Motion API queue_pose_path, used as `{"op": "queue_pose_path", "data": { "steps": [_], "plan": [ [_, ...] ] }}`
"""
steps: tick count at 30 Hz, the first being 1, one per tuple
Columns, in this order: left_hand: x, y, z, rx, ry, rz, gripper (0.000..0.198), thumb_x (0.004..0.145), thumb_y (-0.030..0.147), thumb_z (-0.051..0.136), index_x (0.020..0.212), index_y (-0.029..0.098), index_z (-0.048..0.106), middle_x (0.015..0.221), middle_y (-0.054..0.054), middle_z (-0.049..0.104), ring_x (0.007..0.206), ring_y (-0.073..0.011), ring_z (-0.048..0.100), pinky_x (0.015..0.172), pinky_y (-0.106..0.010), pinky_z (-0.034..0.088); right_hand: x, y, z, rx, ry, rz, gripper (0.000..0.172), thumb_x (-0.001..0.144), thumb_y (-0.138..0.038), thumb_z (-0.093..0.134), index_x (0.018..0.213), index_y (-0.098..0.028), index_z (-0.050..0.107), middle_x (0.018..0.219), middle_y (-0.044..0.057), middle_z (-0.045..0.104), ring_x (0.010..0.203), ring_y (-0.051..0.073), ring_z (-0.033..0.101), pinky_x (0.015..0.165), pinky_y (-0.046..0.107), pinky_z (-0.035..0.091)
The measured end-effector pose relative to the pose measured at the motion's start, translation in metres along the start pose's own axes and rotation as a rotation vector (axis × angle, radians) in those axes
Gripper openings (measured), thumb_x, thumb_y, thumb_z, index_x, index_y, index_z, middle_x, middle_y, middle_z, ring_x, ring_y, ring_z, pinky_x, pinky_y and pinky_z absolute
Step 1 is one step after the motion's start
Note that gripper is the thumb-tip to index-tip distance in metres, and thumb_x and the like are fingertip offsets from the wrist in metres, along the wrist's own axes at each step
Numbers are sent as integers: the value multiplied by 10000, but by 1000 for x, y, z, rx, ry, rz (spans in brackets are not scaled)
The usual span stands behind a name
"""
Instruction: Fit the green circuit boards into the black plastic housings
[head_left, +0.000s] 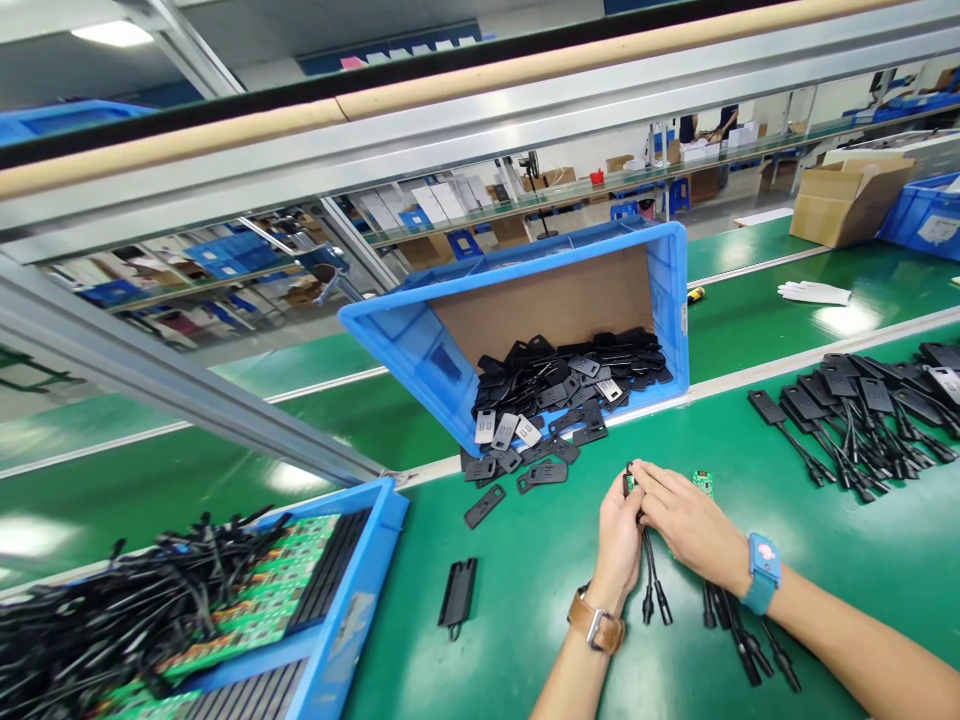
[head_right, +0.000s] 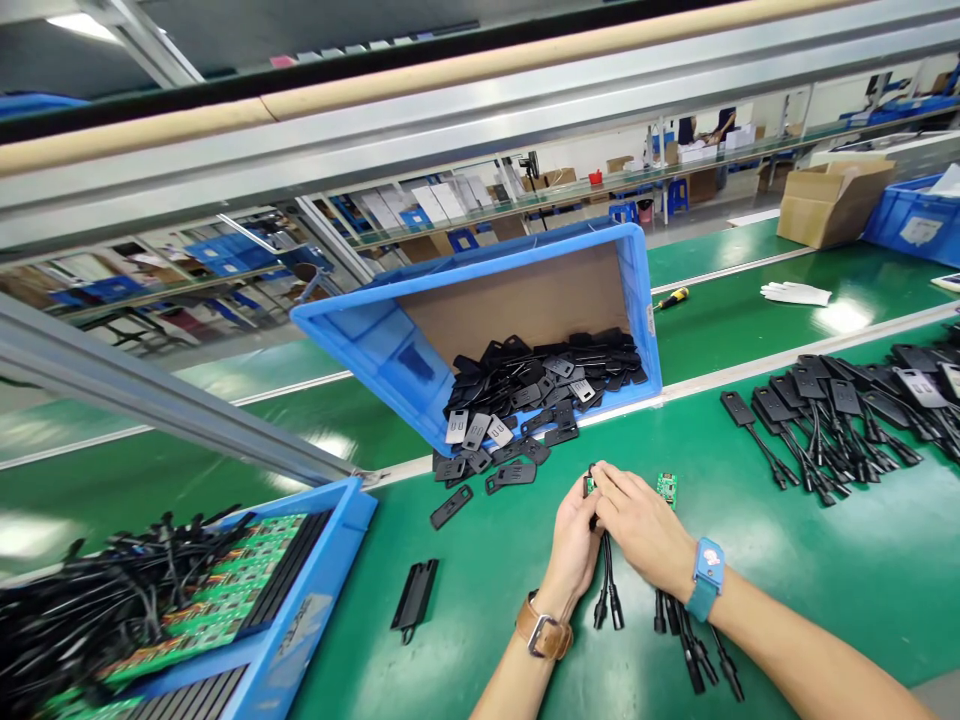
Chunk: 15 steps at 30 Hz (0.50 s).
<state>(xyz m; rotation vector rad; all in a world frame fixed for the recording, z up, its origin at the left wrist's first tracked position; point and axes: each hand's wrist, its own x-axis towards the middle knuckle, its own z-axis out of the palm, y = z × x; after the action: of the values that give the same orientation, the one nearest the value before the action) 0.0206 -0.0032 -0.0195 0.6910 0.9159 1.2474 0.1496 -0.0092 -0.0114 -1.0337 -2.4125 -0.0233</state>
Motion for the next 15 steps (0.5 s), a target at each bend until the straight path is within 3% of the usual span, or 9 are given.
{"op": "queue_pose_path", "data": {
  "steps": [6, 8, 11, 15],
  "plan": [
    [4, -6, -3, 83, 60, 126, 332, 780, 303, 713, 1090, 185, 691, 1131, -84, 694, 1062, -220, 621, 966, -336, 455, 2, -2, -3, 16, 38, 28, 213, 954, -136, 525, 1145, -108, 615, 1460, 195, 472, 1346, 316, 438, 1034, 500, 479],
    [5, -6, -5, 87, 97, 137, 345, 785, 286, 697, 1112, 176, 682, 1150, -85, 683, 1057, -208, 615, 955, -315, 447, 3, -4, -5, 17, 34, 40, 148, 962, -164, 539, 1069, -120, 631, 1384, 178, 537, 1264, 310, 494, 994, 479, 491],
    [6, -4, -7, 66, 141, 107, 386, 787, 265, 681, 1161, 176, 647, 1084, -69, 681, 936, -165, 622, 847, -273, 465, 4, -6, -7, 5, 4, 66, 103, 972, -206, 552, 937, -150, 631, 1133, 127, 645, 1033, 271, 581, 861, 420, 515],
    [5, 0, -5, 17, 113, 65, 412, 775, 266, 679, 1172, 187, 602, 957, -34, 678, 763, -127, 597, 681, -236, 446, 3, -7, -7, -12, -36, 91, 131, 992, -237, 528, 924, -169, 617, 940, 75, 646, 852, 229, 583, 738, 369, 487]
  ]
}}
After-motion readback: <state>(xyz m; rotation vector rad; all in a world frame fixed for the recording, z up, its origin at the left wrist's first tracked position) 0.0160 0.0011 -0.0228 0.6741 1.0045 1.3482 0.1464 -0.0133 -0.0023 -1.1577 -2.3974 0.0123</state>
